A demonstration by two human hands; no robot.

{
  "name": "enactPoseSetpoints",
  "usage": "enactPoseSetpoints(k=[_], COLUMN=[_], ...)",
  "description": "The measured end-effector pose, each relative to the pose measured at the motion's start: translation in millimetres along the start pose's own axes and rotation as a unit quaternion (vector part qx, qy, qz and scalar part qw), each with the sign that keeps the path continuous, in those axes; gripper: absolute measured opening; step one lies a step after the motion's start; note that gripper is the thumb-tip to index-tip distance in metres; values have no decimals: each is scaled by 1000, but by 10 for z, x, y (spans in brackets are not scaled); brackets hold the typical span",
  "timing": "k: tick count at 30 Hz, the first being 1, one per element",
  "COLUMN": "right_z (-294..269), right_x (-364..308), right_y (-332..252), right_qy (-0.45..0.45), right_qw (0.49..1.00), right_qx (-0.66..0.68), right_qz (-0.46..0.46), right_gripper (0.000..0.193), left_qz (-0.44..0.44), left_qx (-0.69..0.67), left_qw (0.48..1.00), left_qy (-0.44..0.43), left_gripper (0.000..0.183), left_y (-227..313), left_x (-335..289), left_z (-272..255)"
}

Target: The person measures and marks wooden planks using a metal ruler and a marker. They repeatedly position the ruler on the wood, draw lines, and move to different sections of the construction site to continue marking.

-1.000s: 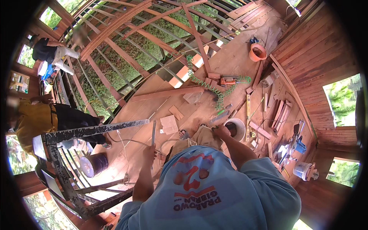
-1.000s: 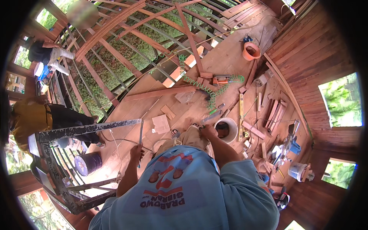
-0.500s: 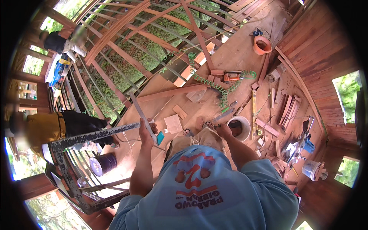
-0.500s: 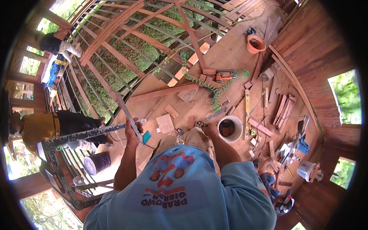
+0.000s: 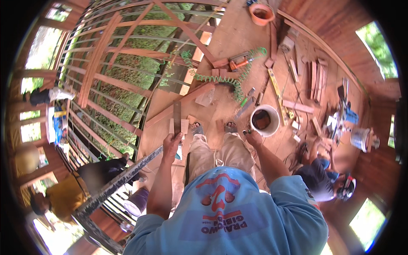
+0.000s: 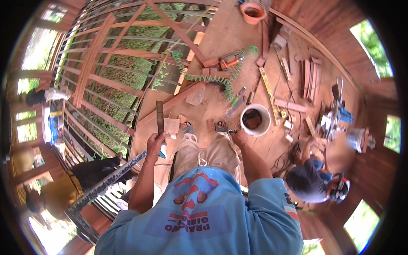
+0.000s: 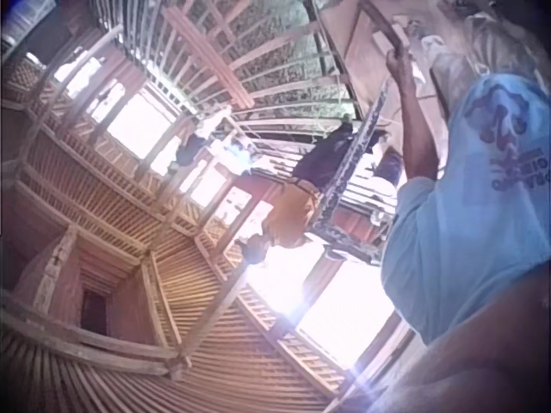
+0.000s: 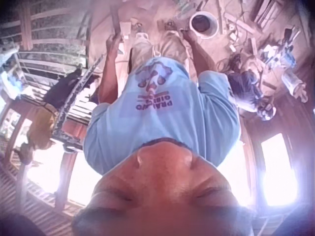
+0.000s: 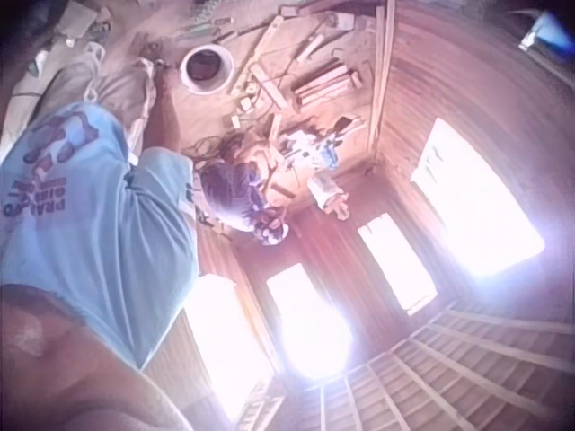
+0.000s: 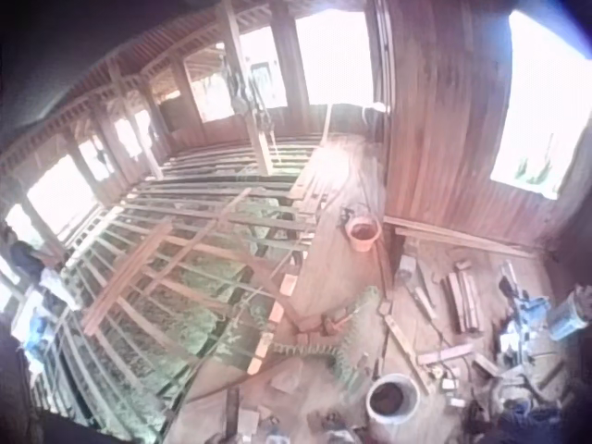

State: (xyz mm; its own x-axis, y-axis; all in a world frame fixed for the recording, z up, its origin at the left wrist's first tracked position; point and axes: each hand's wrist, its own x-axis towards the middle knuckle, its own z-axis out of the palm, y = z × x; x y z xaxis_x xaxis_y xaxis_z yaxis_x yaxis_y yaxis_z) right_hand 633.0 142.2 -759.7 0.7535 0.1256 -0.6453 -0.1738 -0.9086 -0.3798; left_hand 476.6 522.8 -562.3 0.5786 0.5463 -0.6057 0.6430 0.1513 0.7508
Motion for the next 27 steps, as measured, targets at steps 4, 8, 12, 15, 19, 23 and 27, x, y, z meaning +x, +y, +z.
enactPoseSetpoints(k=[4, 8, 12, 15, 19, 23, 27], right_z=[226, 635, 735, 647, 745, 812, 776], right_x=[-343, -1088, -1151, -921, -962, -949, -856], right_y=[358, 287, -281, -826, -1495, -1790, -1710], right_qy=[-91, -129, -91, -169, -229, -213, -147], right_qw=[994, 982, 985, 985, 965, 972, 988], right_qx=[50, 133, 106, 37, -127, -95, -28], right_qz=[19, -28, 106, 6, 2, 19, 49], right_gripper=[48, 53, 60, 71, 98, 98, 72], left_qz=[-29, -11, -22, -6, 10, -7, 4], left_qx=[25, 102, 204, 209, 222, 220, 244], left_qw=[996, 987, 967, 963, 962, 964, 958], left_qy=[-81, -124, -149, -171, -158, -148, -153], left_gripper=[38, 44, 46, 45, 44, 43, 43], left_y=[-252, -481, -528, -451, -274, -251, -377], left_x=[349, 557, 721, 755, 774, 835, 989], left_z=[42, -37, -233, -462, -778, -1168, -1479])
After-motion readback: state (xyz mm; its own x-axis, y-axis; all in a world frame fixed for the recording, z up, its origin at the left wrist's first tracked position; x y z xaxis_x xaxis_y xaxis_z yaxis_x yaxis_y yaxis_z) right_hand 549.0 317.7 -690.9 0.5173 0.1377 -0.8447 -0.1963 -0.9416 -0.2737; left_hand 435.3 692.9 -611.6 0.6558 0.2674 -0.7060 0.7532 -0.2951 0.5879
